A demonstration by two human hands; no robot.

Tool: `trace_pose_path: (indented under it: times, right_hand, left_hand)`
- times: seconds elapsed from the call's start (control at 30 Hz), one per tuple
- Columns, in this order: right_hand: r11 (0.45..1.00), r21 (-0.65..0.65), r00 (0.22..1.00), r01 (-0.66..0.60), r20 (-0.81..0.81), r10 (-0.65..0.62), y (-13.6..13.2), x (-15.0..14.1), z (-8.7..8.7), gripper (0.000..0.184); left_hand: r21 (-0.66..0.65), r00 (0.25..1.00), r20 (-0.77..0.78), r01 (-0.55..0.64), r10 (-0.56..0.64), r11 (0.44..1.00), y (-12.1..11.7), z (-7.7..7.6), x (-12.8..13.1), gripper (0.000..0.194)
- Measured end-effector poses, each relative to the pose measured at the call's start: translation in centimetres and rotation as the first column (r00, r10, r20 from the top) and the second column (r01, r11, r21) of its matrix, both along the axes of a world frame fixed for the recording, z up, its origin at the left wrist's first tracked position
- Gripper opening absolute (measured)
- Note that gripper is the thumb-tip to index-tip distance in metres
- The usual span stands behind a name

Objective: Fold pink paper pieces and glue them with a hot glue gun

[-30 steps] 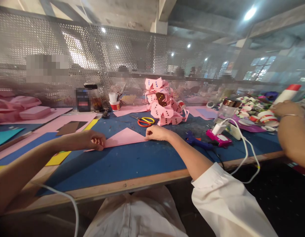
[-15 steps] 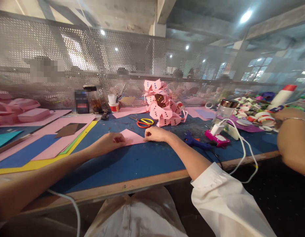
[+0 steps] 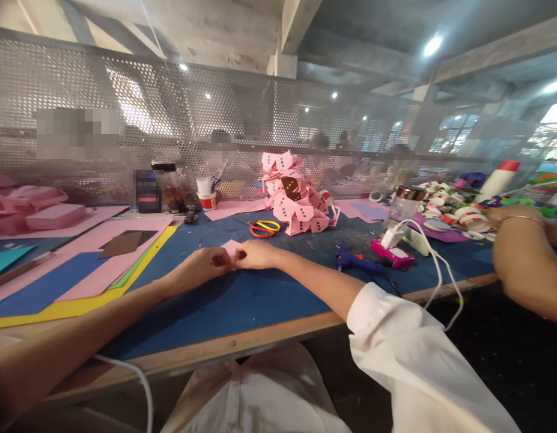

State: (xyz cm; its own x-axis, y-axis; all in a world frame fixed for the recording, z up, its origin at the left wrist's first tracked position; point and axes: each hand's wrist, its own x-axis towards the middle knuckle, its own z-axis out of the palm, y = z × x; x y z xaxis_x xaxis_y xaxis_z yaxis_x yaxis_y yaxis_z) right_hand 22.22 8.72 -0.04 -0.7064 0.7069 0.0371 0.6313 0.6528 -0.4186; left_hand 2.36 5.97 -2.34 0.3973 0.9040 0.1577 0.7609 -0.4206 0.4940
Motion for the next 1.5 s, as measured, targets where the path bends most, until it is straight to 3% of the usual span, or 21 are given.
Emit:
trace_pose_path:
  times: [0.27, 1.0, 1.5]
  right_hand:
    - [0.993, 0.057, 0.994, 0.107, -0.027, -0.106, -0.5, -0.6, -1.0, 0.017]
    - [0.993, 0.091, 0.997, 0.071, -0.034, -0.068, -0.5, -0.5, -1.1, 0.018]
    - [0.997, 0.059, 0.998, 0.059, -0.034, -0.057, -0.4, -0.4, -0.9, 0.017]
  left_hand:
    - [0.026, 0.999, 0.000, -0.052, 0.052, 0.998, -0.7, 0.3, 0.3, 0.020]
    - [0.100, 0.993, -0.035, -0.108, 0.112, 0.989, -1.1, 0.4, 0.9, 0.018]
    - [0.038, 0.996, -0.025, -0.085, 0.086, 0.996, -0.6, 0.3, 0.5, 0.019]
